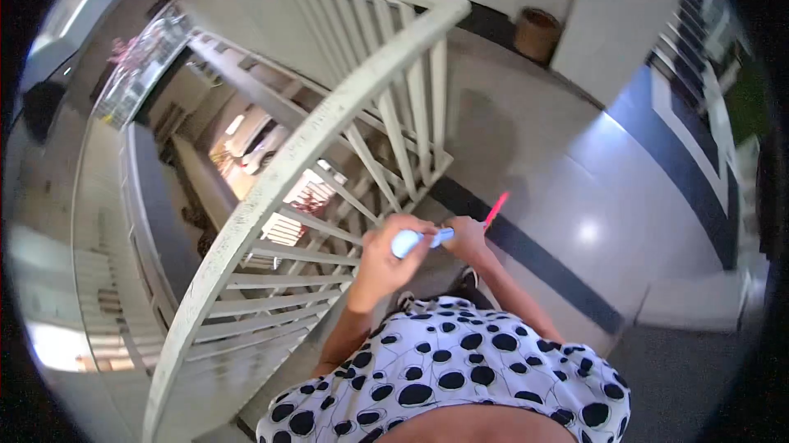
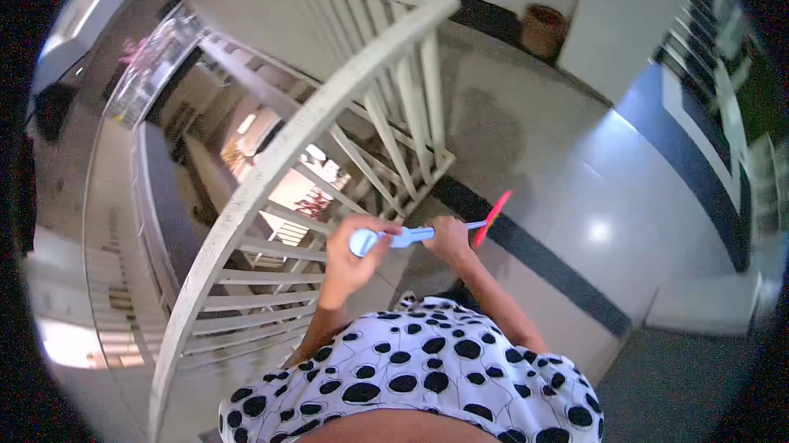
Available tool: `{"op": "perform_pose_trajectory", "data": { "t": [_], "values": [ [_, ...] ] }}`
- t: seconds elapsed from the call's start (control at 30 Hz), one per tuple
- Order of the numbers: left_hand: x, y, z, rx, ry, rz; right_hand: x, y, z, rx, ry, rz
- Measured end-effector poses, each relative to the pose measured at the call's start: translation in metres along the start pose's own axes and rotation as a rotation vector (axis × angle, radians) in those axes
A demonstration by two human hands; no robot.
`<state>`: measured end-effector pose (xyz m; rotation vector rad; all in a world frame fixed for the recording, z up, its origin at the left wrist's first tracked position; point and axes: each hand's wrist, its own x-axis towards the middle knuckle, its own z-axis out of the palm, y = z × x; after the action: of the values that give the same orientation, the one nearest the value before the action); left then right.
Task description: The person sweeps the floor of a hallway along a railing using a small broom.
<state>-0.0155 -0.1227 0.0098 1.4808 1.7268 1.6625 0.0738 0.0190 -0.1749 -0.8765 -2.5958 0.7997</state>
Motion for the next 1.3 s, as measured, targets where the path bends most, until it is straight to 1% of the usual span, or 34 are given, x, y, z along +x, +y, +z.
{"op": "perform_pose_trajectory", "data": {
  "t": [0.07,0.13,0.17,0.2,0.3,0.33,0.43,0.47,0.53,0.57,0.6,0.7,0.73,0.8,0.87,0.93,0.97,1.0,1.07,1.1,1.17,1.2,1.3],
  "values": [
    [-0.002,0.011,0.001,0.067,0.017,0.038,0.011,-0.011,-0.006,0.044,-0.003,-0.025],
    [0.001,0.014,0.004,0.197,-0.080,0.163,0.025,-0.009,0.000,0.217,0.098,-0.122],
    [-0.003,0.014,0.008,0.239,-0.151,0.209,0.018,-0.004,0.006,0.299,0.142,-0.135],
    [-0.006,0.010,0.014,0.223,-0.148,0.200,0.017,0.004,0.014,0.288,0.131,-0.124],
    [-0.008,-0.014,0.035,0.307,-0.226,0.212,0.022,0.028,0.042,0.259,0.248,-0.129],
    [-0.013,-0.016,0.037,0.293,-0.234,0.203,0.013,0.034,0.047,0.254,0.241,-0.113],
    [-0.010,-0.018,0.049,0.159,-0.353,0.146,-0.018,0.059,0.044,0.132,-0.097,0.190],
    [-0.011,-0.021,0.055,0.137,-0.373,0.152,-0.034,0.069,0.043,0.125,-0.087,0.217],
    [-0.015,-0.033,0.066,-0.010,-0.420,0.086,-0.078,0.088,0.042,0.096,0.058,0.155],
    [-0.013,-0.039,0.069,-0.078,-0.439,0.053,-0.086,0.096,0.043,0.080,0.129,0.116],
    [-0.009,-0.046,0.071,-0.093,-0.456,0.059,-0.086,0.094,0.035,0.071,0.139,0.135],
    [-0.004,-0.060,0.069,-0.128,-0.269,0.080,-0.087,0.084,0.008,-0.217,-0.006,0.285],
    [0.002,-0.060,0.067,-0.131,-0.274,0.080,-0.082,0.077,-0.002,-0.217,-0.004,0.291],
    [0.015,-0.055,0.059,-0.132,-0.101,0.098,-0.064,0.058,-0.017,-0.182,-0.030,0.310],
    [0.018,-0.044,0.048,-0.171,-0.085,0.069,-0.052,0.037,-0.031,-0.157,-0.041,0.330],
    [0.022,-0.030,0.038,-0.243,-0.035,0.015,-0.045,0.018,-0.047,-0.144,-0.001,0.267],
    [0.023,-0.021,0.034,-0.244,-0.045,0.013,-0.041,0.014,-0.049,-0.137,0.019,0.236],
    [0.025,-0.011,0.029,-0.183,-0.080,0.062,-0.036,0.014,-0.046,-0.134,0.021,0.245],
    [0.029,0.004,0.023,-0.068,-0.157,0.166,-0.026,0.014,-0.036,-0.064,0.171,0.118],
    [0.030,0.007,0.024,-0.080,-0.137,0.181,-0.015,0.015,-0.040,-0.087,0.174,0.103],
    [0.031,0.012,0.024,0.020,-0.200,0.255,0.003,0.011,-0.049,0.035,0.357,-0.051],
    [0.030,0.014,0.020,0.081,-0.251,0.279,0.009,0.008,-0.048,0.033,0.359,-0.052],
    [0.028,0.001,0.038,0.170,-0.267,0.345,0.028,0.018,-0.042,0.121,0.031,0.060]
  ]
}}
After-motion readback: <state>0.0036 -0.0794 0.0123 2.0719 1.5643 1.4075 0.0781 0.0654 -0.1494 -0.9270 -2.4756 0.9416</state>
